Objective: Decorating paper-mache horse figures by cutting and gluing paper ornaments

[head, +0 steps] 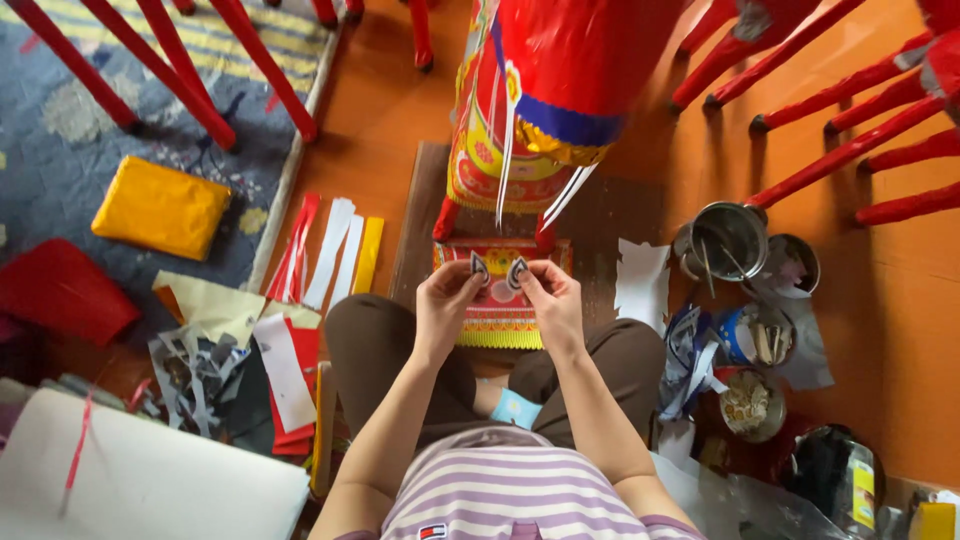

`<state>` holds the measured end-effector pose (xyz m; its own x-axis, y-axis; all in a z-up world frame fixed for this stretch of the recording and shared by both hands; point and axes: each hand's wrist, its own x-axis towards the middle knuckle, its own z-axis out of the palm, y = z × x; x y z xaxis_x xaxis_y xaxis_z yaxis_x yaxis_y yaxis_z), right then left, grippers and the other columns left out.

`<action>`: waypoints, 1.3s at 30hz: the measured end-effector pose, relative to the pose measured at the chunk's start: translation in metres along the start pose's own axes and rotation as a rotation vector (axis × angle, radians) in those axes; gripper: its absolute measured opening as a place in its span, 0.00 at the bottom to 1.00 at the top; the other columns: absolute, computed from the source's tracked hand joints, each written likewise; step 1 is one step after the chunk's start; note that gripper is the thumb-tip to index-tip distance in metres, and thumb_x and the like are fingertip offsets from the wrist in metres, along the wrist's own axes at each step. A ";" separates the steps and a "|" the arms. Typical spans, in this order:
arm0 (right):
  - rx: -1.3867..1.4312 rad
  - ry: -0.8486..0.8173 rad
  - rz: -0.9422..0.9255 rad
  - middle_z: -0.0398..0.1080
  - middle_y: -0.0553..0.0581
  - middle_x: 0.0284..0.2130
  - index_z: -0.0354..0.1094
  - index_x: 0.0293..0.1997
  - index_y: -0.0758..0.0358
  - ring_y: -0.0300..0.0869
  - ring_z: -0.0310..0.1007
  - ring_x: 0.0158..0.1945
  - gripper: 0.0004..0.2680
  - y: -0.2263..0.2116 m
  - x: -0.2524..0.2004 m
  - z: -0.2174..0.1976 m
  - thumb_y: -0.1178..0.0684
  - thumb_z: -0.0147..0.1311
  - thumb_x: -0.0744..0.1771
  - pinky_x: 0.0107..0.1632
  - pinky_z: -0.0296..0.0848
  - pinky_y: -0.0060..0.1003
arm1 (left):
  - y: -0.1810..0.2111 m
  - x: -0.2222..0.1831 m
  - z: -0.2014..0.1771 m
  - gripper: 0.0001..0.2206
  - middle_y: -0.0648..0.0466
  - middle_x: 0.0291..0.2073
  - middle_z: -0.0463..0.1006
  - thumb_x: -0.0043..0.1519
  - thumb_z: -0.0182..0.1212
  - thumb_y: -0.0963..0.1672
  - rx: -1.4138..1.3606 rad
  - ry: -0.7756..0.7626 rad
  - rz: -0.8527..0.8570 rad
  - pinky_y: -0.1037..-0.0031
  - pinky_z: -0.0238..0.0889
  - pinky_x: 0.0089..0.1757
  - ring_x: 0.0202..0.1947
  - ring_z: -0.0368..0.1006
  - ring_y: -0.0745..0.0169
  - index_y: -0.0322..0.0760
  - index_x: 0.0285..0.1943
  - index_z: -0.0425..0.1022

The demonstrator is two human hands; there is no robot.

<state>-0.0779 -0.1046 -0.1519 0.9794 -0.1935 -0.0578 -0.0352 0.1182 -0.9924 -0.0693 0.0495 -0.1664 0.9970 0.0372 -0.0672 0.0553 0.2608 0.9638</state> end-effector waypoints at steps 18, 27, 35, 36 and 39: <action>-1.230 0.136 0.445 0.75 0.62 0.32 0.65 0.32 0.53 0.64 0.72 0.40 0.04 0.127 -0.062 -0.235 0.49 0.49 0.64 0.42 0.65 0.55 | 0.015 0.018 -0.026 0.05 0.50 0.33 0.81 0.61 0.60 0.41 0.115 0.037 0.066 0.78 0.69 0.36 0.32 0.76 0.66 0.32 0.42 0.75; -1.195 0.332 0.418 0.69 0.60 0.34 0.73 0.32 0.51 0.57 0.73 0.40 0.04 0.171 -0.080 -0.268 0.47 0.55 0.62 0.45 0.68 0.51 | 0.200 0.071 0.033 0.02 0.52 0.36 0.70 0.63 0.58 0.39 0.407 -0.103 0.788 0.76 0.68 0.40 0.39 0.69 0.65 0.36 0.38 0.71; -1.057 0.533 0.357 0.78 0.55 0.35 0.75 0.41 0.53 0.54 0.75 0.42 0.07 0.118 -0.068 -0.287 0.47 0.54 0.64 0.48 0.68 0.45 | 0.231 0.113 0.059 0.06 0.55 0.28 0.78 0.57 0.67 0.40 0.150 -0.275 0.482 0.83 0.67 0.33 0.29 0.74 0.72 0.38 0.38 0.73; -1.039 0.535 0.373 0.78 0.55 0.37 0.75 0.42 0.54 0.54 0.75 0.42 0.07 0.105 -0.065 -0.284 0.48 0.54 0.65 0.49 0.67 0.45 | 0.229 0.121 0.059 0.05 0.54 0.29 0.78 0.57 0.67 0.39 0.125 -0.294 0.455 0.82 0.73 0.36 0.31 0.78 0.68 0.36 0.36 0.74; -0.994 0.504 0.323 0.78 0.55 0.34 0.75 0.39 0.55 0.52 0.74 0.41 0.07 0.054 -0.057 -0.246 0.48 0.53 0.65 0.49 0.66 0.43 | 0.237 0.128 0.061 0.07 0.51 0.27 0.79 0.56 0.67 0.42 0.105 -0.369 0.404 0.81 0.72 0.35 0.29 0.78 0.67 0.35 0.34 0.73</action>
<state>-0.1846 -0.3272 -0.2289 0.7140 -0.6861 -0.1393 -0.6289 -0.5412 -0.5582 0.0749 0.0569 0.0691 0.8918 -0.2305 0.3894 -0.3489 0.1978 0.9161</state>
